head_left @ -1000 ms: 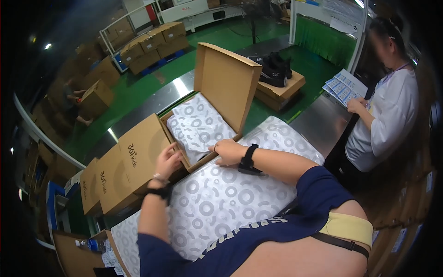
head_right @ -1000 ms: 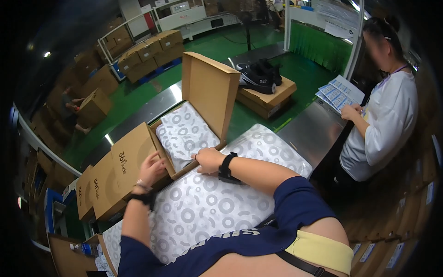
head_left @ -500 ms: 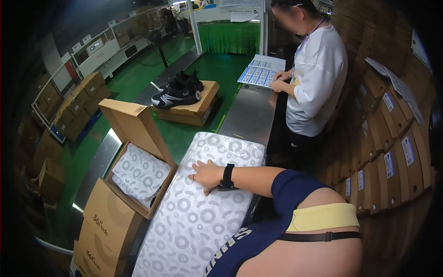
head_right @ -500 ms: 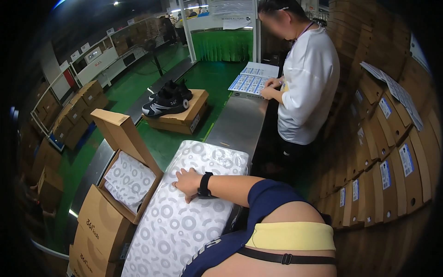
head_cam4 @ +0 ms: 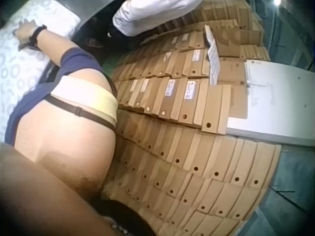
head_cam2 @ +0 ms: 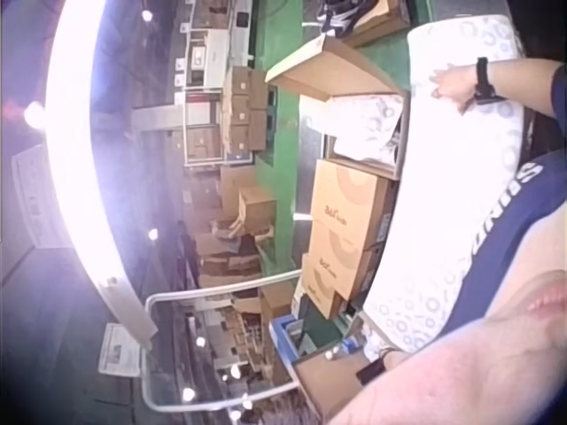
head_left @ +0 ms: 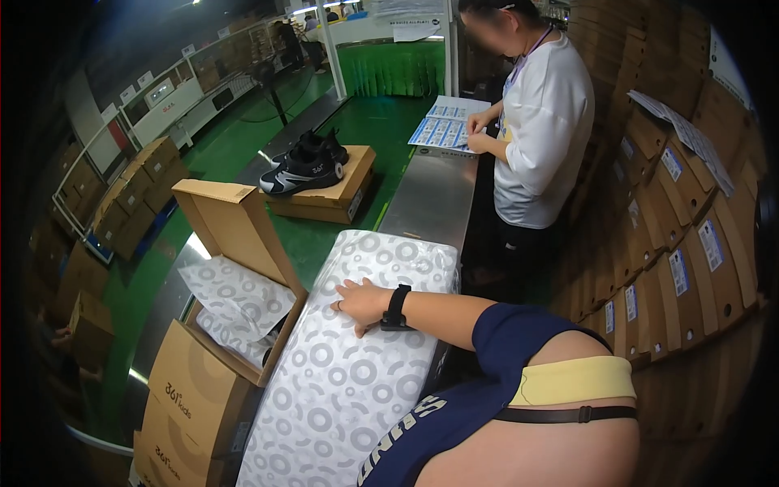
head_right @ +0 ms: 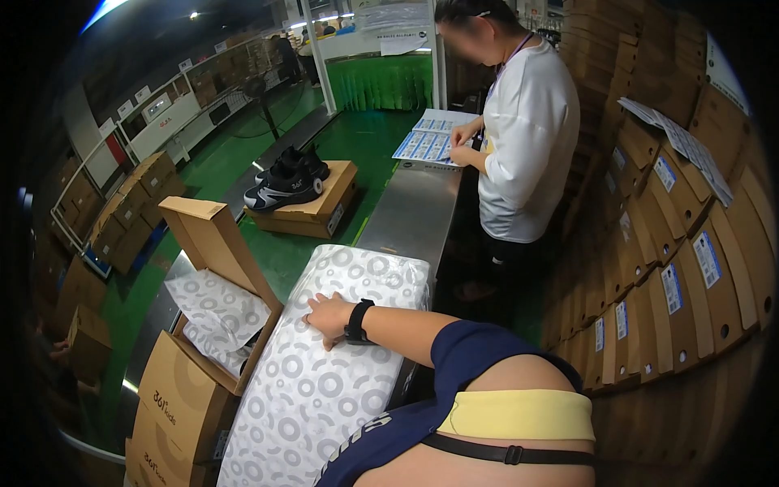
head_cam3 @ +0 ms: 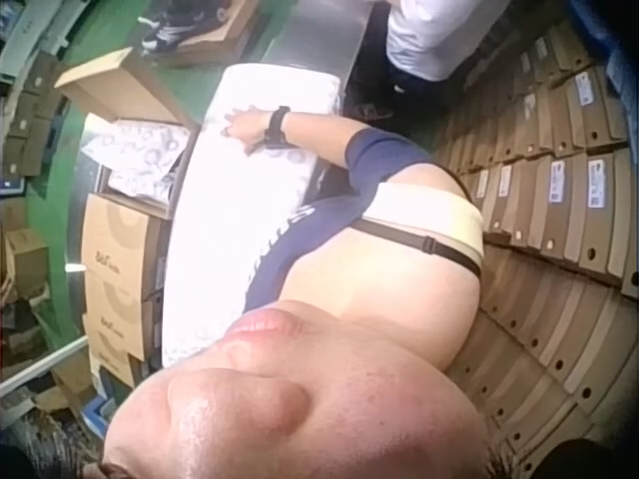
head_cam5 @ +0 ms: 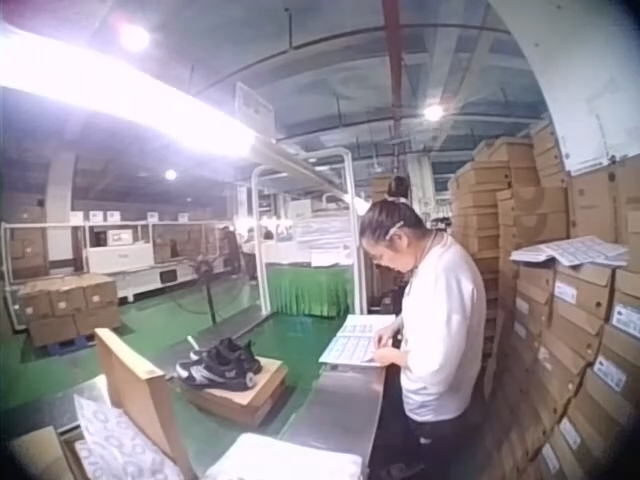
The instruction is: The recorder is shown packing finished shoes into cardboard boxes on a factory assembly line.
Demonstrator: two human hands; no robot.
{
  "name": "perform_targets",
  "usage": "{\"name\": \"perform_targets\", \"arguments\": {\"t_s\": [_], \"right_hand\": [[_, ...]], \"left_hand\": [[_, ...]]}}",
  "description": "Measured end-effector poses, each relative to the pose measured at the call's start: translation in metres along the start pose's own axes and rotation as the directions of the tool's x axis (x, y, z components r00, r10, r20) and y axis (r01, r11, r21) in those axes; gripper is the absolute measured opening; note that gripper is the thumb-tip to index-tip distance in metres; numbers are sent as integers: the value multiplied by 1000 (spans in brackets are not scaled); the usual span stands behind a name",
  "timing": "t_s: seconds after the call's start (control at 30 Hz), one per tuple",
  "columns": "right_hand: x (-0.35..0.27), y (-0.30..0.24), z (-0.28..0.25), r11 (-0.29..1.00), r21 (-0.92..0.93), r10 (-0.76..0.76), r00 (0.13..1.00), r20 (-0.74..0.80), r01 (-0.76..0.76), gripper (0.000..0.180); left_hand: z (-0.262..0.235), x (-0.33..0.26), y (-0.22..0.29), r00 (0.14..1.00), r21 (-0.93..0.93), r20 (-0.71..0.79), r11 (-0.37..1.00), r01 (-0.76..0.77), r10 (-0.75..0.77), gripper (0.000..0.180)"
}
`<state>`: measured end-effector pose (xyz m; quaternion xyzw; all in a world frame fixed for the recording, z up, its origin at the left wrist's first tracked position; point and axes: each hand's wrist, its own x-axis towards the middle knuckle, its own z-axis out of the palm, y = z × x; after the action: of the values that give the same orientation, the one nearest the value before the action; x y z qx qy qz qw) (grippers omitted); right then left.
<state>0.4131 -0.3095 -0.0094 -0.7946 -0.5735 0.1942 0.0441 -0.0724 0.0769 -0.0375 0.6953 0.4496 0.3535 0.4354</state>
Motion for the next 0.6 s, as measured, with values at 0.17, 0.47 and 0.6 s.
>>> {"name": "perform_targets", "arguments": {"t_s": [0.17,0.47,0.6], "right_hand": [[3,2,7,1000,-1,-4,1000,-24,4,81],[3,2,-8,997,-63,-52,998,21,53,74],[41,20,-34,990,-43,-132,991,16,132,62]], "left_hand": [[-30,-50,23,983,82,-129,986,145,-133,36],[-76,-134,82,818,128,-455,884,450,-351,36],[-9,-50,94,941,101,-192,960,-262,277,36]]}}
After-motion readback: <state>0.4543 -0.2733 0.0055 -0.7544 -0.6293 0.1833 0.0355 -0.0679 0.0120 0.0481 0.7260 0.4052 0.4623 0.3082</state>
